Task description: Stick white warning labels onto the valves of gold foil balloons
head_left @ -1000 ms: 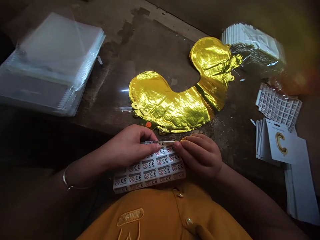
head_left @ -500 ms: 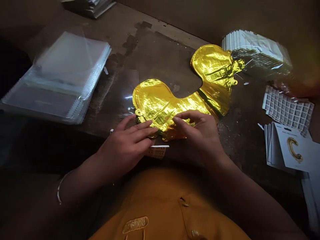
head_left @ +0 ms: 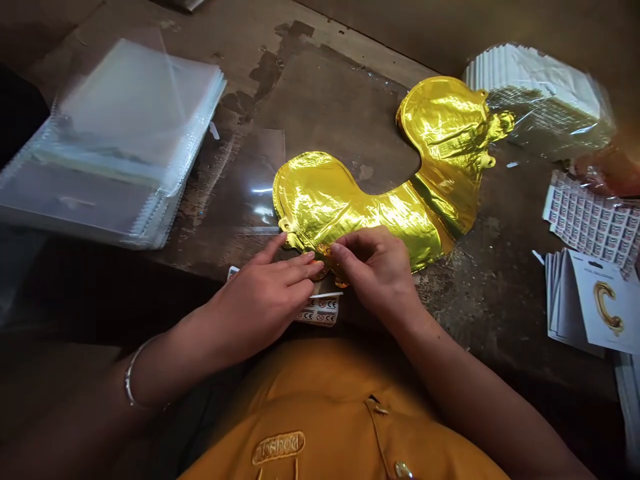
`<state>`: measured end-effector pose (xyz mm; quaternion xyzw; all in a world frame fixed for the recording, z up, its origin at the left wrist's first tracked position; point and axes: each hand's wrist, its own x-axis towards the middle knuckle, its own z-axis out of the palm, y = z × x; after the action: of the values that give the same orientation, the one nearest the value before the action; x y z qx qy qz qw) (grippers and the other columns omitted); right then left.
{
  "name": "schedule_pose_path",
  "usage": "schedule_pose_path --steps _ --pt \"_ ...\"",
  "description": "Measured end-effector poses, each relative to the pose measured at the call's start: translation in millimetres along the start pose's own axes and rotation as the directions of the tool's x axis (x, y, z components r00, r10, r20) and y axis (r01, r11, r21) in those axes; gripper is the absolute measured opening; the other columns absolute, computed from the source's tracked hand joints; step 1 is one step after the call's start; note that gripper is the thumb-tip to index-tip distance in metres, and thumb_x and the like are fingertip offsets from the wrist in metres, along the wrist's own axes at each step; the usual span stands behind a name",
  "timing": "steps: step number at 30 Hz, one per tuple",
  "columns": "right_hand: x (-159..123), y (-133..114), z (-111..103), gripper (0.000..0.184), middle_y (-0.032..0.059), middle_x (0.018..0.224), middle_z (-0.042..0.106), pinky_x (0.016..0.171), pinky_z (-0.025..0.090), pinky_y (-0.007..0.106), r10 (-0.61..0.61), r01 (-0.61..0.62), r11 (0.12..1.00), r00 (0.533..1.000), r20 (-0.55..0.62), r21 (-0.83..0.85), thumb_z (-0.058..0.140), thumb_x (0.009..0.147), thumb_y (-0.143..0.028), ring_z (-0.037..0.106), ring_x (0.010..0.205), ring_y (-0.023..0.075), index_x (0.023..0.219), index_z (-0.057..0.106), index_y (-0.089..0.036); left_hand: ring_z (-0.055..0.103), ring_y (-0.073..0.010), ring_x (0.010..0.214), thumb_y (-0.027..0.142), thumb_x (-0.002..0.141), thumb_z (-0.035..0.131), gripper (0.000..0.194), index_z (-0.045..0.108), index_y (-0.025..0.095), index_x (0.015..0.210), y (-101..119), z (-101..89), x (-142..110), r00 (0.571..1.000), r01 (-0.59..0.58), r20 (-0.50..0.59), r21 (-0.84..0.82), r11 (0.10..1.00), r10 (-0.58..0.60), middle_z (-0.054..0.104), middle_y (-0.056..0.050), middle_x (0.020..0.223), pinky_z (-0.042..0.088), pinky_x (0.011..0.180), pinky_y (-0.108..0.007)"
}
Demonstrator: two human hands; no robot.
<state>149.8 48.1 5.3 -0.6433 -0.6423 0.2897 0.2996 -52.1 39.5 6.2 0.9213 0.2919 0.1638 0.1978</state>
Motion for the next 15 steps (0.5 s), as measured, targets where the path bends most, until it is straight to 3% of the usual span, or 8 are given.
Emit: schedule_pose_path --steps 15 --pt "0.3 -6.7 5.3 0.013 0.0029 0.068 0.066 0.069 0.041 0.033 -0.091 0.075 0.967 0.994 -0.054 -0.243 0.065 0.078 -0.026 0.056 0.072 0.0184 0.068 0.066 -0.019 0.058 -0.0213 0.12 0.013 0.09 0.048 0.016 0.063 0.016 0.086 -0.6 1.3 1.0 1.0 -0.018 -0.02 -0.006 1.0 0.018 0.067 -0.008 0.122 0.02 0.118 -0.049"
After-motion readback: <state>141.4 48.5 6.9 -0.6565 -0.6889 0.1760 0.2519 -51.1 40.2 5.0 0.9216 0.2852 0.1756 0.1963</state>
